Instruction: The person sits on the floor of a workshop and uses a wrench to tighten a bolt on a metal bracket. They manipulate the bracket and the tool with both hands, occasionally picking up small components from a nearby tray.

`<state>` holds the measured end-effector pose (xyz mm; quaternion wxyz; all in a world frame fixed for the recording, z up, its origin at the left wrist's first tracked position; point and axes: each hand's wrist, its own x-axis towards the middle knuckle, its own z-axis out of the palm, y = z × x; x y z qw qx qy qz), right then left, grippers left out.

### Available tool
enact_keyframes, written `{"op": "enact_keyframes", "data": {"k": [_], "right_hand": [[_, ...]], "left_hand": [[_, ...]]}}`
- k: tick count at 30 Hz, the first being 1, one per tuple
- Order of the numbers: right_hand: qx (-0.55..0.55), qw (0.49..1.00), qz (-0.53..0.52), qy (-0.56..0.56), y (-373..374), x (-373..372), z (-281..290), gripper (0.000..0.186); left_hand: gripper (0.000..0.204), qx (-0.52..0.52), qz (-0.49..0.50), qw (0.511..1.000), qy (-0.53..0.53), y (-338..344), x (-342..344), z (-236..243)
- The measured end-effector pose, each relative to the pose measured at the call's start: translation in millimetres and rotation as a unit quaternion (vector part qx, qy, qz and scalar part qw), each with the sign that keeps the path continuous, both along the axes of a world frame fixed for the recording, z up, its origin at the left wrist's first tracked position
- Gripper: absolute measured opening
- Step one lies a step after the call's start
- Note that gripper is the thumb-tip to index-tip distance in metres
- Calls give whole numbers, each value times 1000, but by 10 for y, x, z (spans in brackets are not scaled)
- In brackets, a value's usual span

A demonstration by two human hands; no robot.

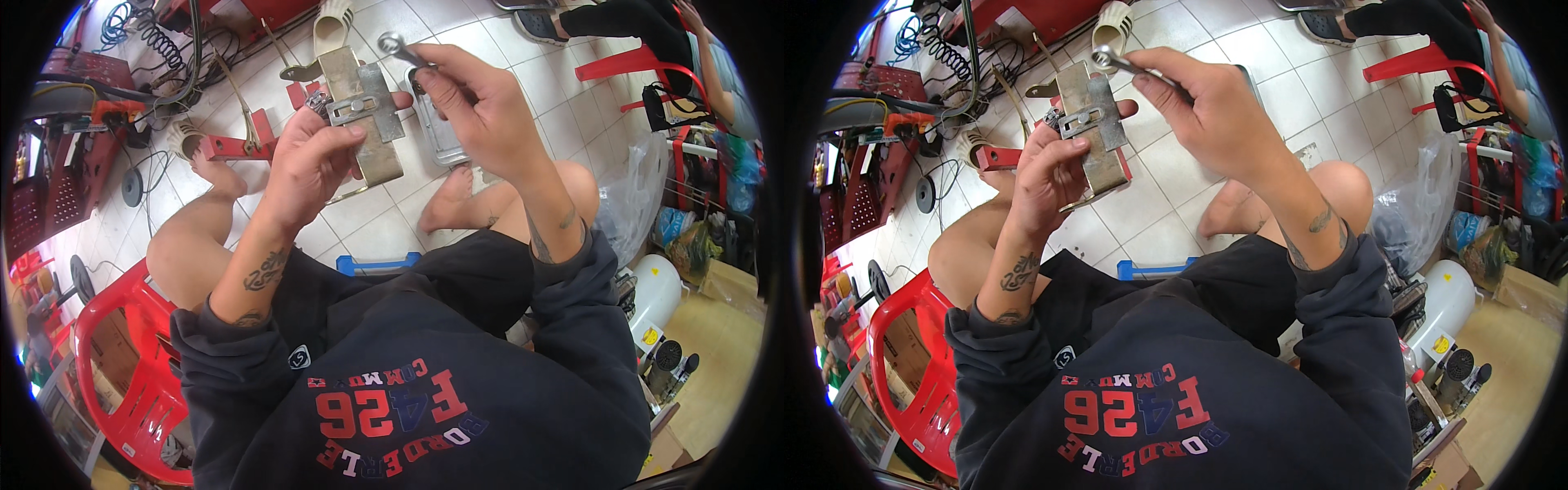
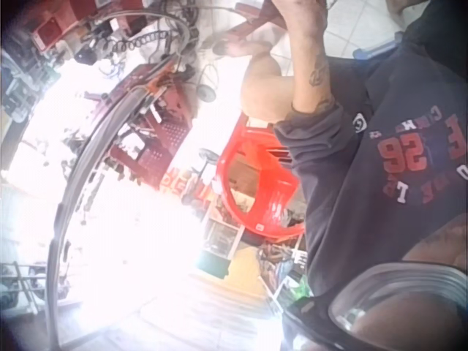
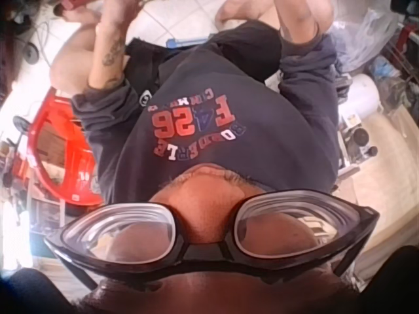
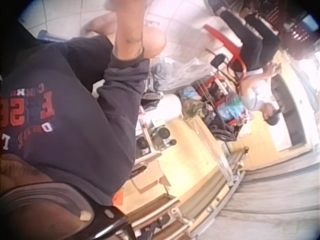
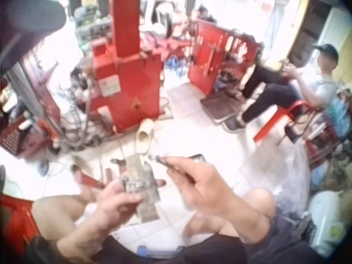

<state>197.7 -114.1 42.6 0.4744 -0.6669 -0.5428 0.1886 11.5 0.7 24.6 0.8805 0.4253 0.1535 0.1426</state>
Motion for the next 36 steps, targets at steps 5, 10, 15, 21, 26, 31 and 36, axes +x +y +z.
{"op": "enact_keyframes", "data": {"k": [5,10,15,21,26,31,36], "right_hand": [[-65,987,11,149,-10,-30,15,31],[-99,928,83,350,3,-176,-12,25],[-93,919,69,378,-9,-231,50,21],[-111,899,75,416,-24,-242,96,22],[-95,900,69,419,-47,-290,110,20],[-79,910,51,403,-43,-318,54,21],[-86,905,67,411,-46,-291,47,23]], "left_hand": [[38,66,21,995,66,17,-61,-143],[41,133,13,988,74,-2,-49,-119],[53,-23,-65,998,3,85,-63,79],[50,9,-88,996,-16,86,-85,22],[48,39,-90,995,-2,94,-99,4],[45,60,-75,995,29,103,-102,-86],[43,47,-69,996,40,105,-89,-99]]}}
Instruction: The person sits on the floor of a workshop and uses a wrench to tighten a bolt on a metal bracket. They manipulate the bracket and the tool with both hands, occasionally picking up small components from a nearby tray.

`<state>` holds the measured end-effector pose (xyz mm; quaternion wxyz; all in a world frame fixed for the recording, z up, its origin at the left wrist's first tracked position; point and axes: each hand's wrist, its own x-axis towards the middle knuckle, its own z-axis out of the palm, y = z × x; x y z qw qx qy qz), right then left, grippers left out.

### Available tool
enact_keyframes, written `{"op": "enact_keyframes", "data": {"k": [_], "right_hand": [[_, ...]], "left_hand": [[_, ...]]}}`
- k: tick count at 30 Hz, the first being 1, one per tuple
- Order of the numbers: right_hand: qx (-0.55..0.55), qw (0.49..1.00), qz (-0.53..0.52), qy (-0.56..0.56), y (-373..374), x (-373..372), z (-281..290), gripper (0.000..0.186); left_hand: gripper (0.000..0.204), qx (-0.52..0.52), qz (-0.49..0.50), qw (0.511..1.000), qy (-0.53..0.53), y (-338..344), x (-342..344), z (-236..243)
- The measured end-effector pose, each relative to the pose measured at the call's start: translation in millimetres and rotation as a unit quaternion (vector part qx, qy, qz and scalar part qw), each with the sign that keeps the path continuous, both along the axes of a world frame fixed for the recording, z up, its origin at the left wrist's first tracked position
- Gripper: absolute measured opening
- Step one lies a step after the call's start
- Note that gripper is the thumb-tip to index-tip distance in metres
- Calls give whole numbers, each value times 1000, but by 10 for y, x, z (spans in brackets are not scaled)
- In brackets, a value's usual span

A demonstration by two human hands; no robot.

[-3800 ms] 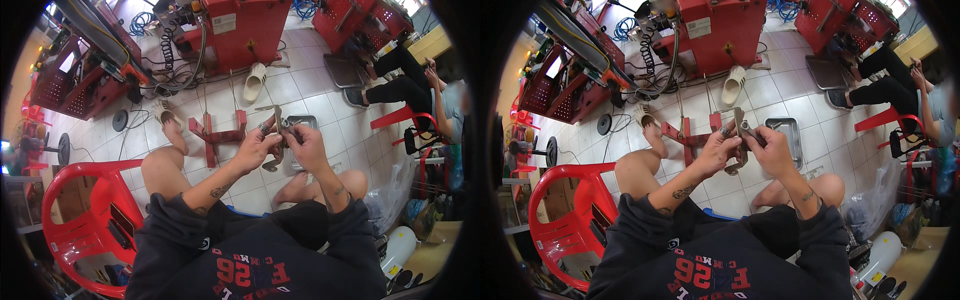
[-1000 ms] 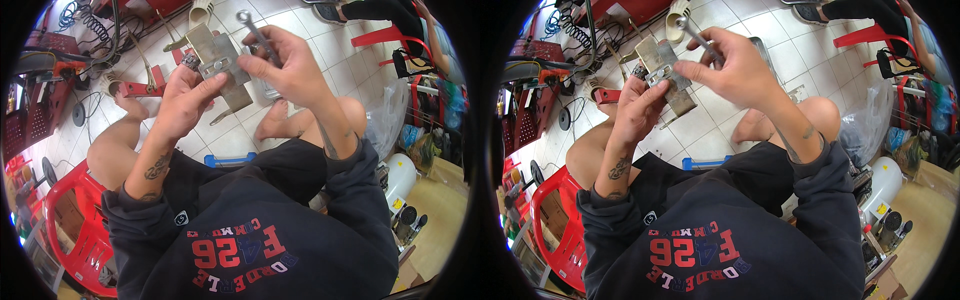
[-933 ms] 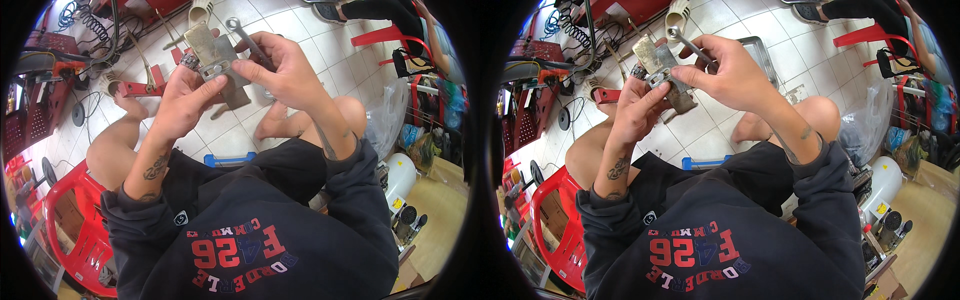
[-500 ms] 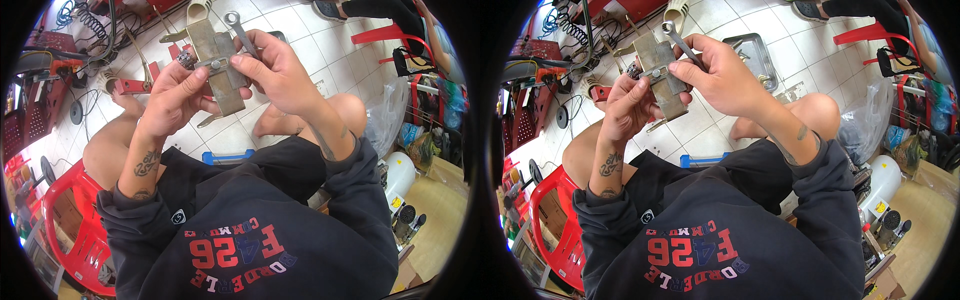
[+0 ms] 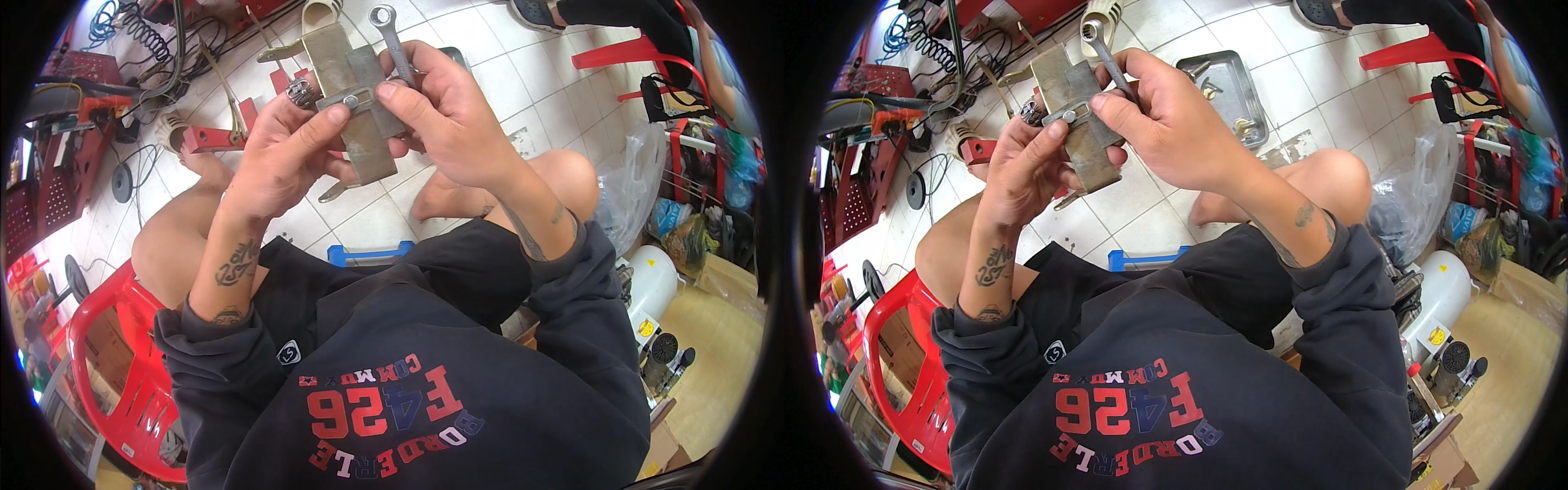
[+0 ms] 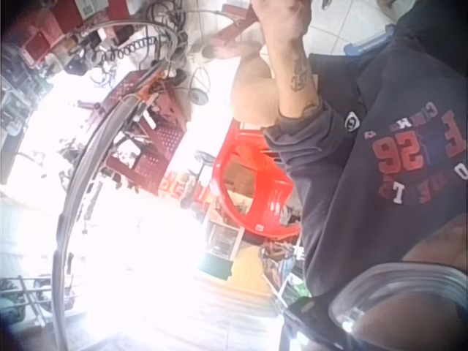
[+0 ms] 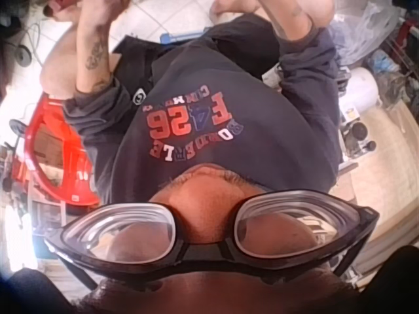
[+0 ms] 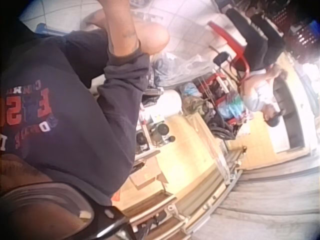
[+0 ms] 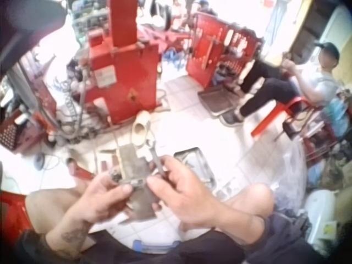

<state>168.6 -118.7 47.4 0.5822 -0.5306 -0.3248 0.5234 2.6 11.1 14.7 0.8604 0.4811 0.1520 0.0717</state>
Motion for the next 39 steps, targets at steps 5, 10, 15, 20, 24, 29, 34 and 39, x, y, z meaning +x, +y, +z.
{"op": "enact_keyframes", "data": {"k": [5,10,15,20,24,29,34,39], "right_hand": [[16,1000,5,6,-9,0,3,23],[22,1000,-3,13,-7,-16,-22,22],[9,1000,-8,-18,13,-16,-16,25],[9,1000,-23,-4,40,-36,-59,27],[38,998,-45,15,36,-108,-86,25],[47,998,-37,16,46,-89,-83,24],[29,998,-44,17,47,-96,-96,24],[20,999,-36,14,40,-91,-110,27]], "left_hand": [[39,-62,4,998,-27,-14,3,18],[40,-68,4,997,-35,-30,-2,24],[48,-57,6,998,-18,-6,-32,-27],[48,-86,45,995,-19,-60,-9,57],[47,-56,28,997,-52,-22,-27,32],[43,-71,44,996,-34,-45,-48,24],[42,-80,45,995,-46,-26,-48,79],[46,-90,25,995,-42,9,-69,94]]}}
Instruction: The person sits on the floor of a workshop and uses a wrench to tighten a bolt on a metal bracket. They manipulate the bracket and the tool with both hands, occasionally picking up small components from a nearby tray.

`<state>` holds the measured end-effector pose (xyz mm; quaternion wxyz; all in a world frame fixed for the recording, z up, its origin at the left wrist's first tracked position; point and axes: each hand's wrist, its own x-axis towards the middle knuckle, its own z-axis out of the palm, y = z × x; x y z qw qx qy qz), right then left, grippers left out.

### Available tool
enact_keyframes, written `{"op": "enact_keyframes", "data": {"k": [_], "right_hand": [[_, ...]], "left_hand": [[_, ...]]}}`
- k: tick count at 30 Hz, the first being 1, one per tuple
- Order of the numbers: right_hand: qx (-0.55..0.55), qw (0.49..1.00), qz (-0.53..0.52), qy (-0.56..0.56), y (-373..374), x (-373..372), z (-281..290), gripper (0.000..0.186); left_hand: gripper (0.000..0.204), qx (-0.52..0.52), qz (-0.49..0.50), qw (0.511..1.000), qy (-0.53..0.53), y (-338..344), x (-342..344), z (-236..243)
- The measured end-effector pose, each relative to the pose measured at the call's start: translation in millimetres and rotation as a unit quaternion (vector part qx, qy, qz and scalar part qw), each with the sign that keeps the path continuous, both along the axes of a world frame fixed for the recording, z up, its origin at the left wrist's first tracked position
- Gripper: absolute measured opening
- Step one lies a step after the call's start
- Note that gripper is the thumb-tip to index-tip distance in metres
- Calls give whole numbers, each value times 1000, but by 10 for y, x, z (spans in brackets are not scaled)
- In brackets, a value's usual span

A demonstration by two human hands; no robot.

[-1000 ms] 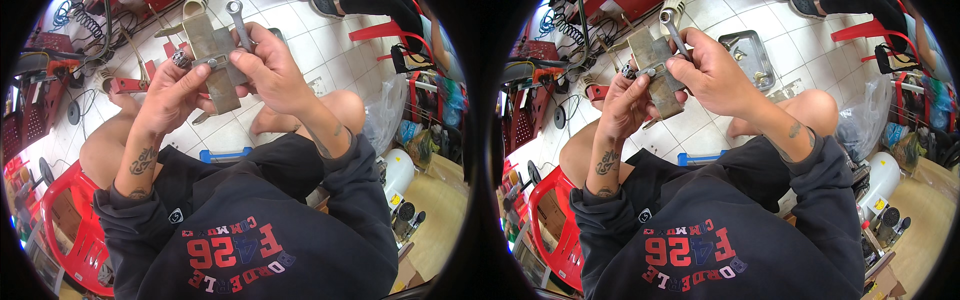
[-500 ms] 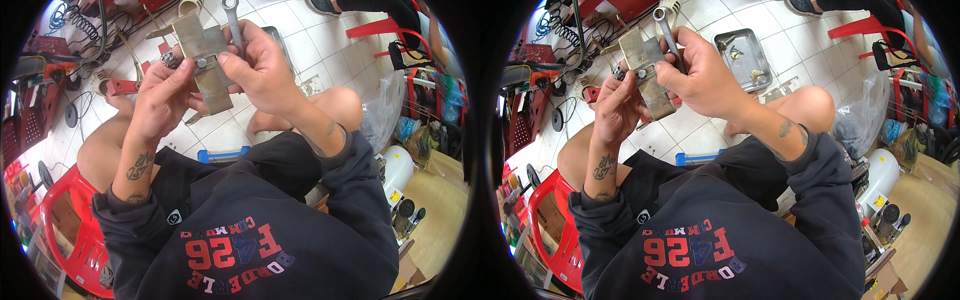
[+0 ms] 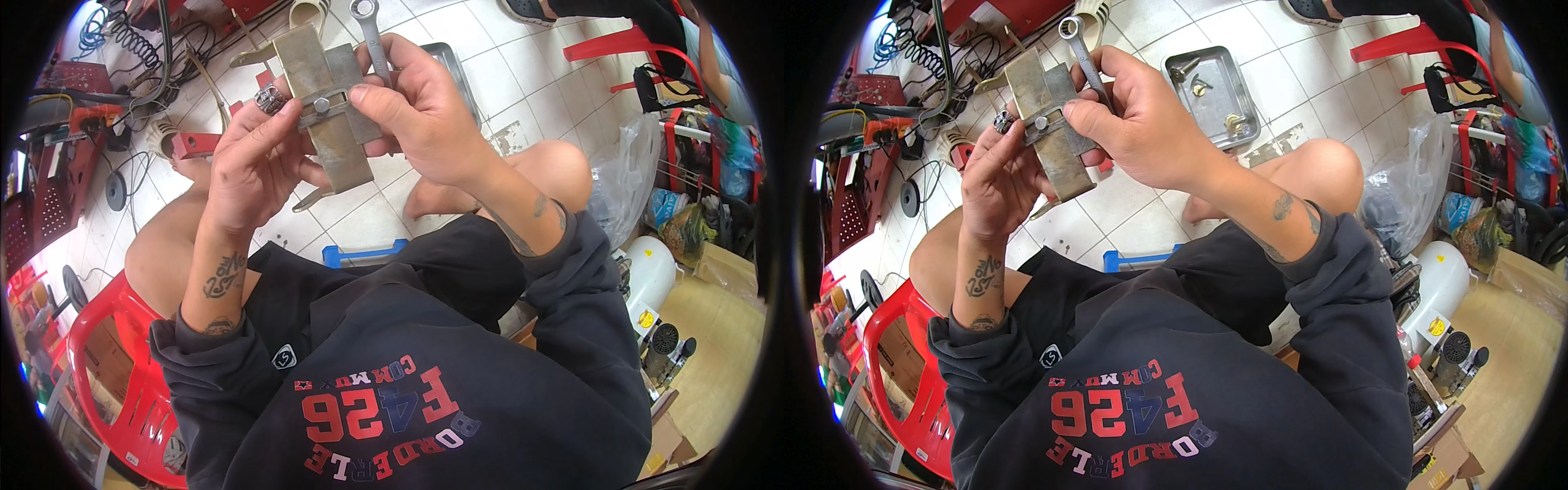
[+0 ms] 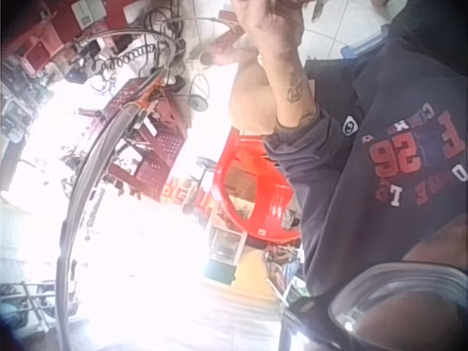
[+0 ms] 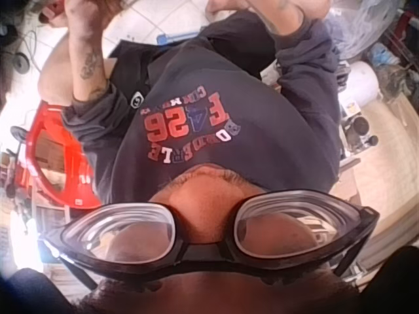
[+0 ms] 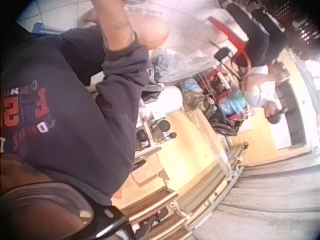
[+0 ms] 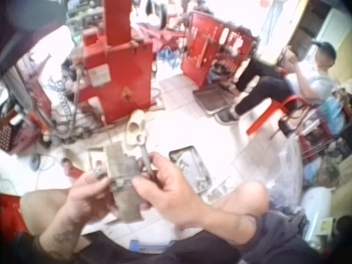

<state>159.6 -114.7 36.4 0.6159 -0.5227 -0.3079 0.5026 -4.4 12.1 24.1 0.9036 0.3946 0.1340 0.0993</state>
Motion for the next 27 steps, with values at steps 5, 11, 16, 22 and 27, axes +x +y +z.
{"op": "enact_keyframes", "data": {"k": [5,11,16,22,27], "right_hand": [[8,999,15,31,-9,30,36,24],[4,1000,5,2,-15,8,62,22],[18,997,22,74,-41,18,75,18],[108,986,47,119,-90,-2,88,16],[104,989,32,104,-116,-36,109,14]], "left_hand": [[51,-42,27,999,-3,-40,-4,-28],[56,-38,4,999,-6,-30,8,-50],[57,-66,17,997,-42,-50,-37,-62],[68,81,-8,996,-35,-187,-52,172],[68,56,17,998,3,-279,-24,304]]}}
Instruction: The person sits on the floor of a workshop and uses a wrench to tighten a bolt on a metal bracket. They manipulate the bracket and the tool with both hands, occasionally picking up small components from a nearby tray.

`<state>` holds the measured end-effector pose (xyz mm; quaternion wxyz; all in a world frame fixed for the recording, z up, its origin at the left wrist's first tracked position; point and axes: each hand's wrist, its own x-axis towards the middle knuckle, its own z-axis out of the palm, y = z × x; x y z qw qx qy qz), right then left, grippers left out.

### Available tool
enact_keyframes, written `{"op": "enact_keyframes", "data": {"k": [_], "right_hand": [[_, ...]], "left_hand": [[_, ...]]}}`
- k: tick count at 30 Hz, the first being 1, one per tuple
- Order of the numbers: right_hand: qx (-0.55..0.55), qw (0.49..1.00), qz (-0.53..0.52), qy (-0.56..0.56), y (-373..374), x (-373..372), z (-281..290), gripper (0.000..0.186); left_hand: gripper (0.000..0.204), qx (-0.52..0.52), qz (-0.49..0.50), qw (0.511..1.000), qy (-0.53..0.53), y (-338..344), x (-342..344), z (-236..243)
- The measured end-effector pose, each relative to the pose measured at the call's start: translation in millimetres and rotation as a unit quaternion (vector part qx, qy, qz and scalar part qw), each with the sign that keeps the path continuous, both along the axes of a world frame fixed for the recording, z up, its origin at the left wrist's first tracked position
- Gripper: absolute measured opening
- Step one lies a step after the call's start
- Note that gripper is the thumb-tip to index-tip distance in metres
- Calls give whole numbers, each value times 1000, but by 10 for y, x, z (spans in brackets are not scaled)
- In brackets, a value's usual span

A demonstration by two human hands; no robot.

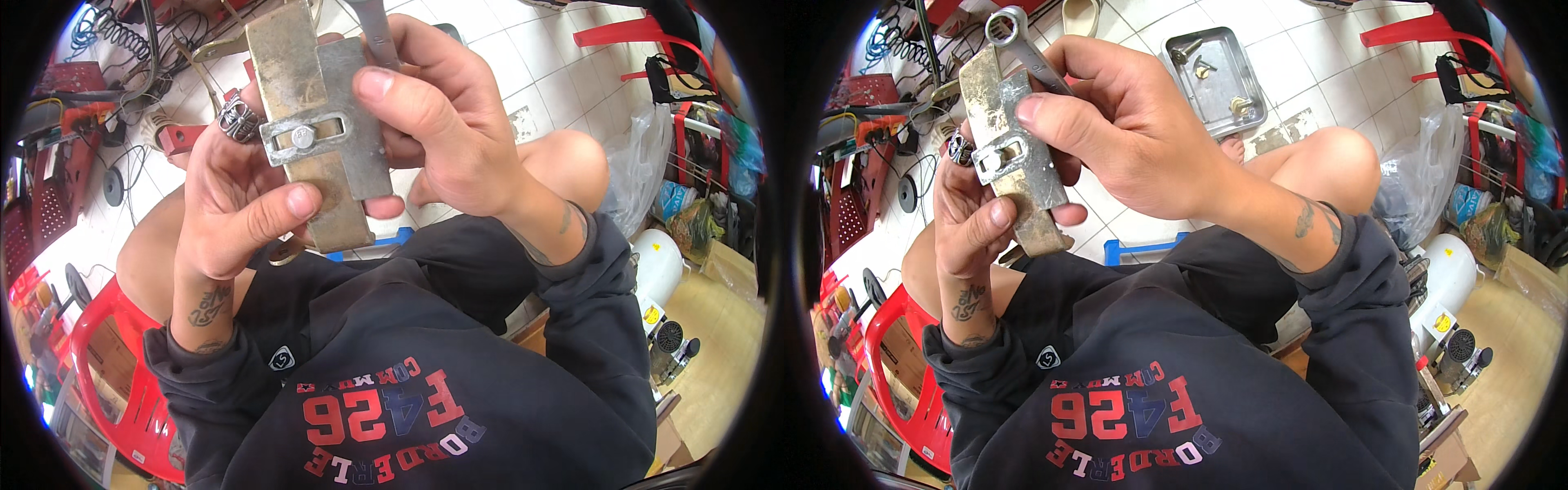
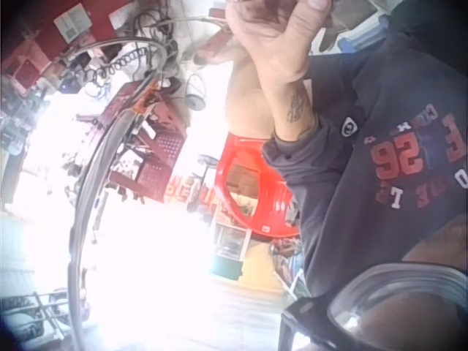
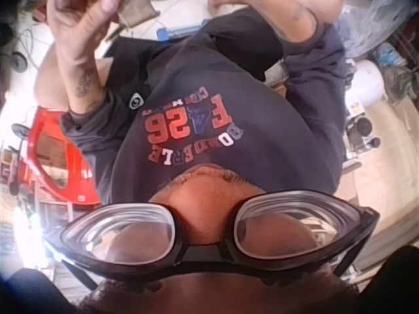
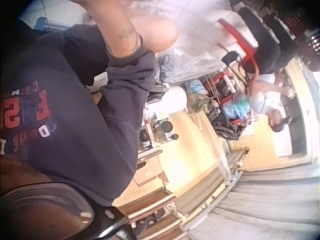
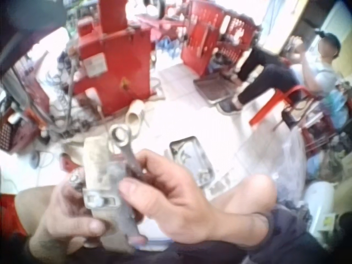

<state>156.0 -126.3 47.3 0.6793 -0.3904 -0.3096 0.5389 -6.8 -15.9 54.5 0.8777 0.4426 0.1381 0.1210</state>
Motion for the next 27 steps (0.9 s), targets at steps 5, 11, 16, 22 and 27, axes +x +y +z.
{"op": "enact_keyframes", "data": {"k": [5,11,16,22,27], "right_hand": [[-13,999,-20,-21,11,-31,13,12],[-21,996,6,-84,-20,34,-37,29],[-19,994,1,-108,-44,35,-22,31],[-36,995,13,-93,-58,40,25,31],[-7,995,0,-101,-61,37,-35,29]], "left_hand": [[70,-11,2,999,52,-24,-19,108],[65,-55,-63,996,-12,94,-62,0],[61,-53,-64,997,3,99,-92,-26],[56,4,-23,1000,-8,48,-74,-135],[55,-7,-51,999,-16,79,-67,-192]]}}
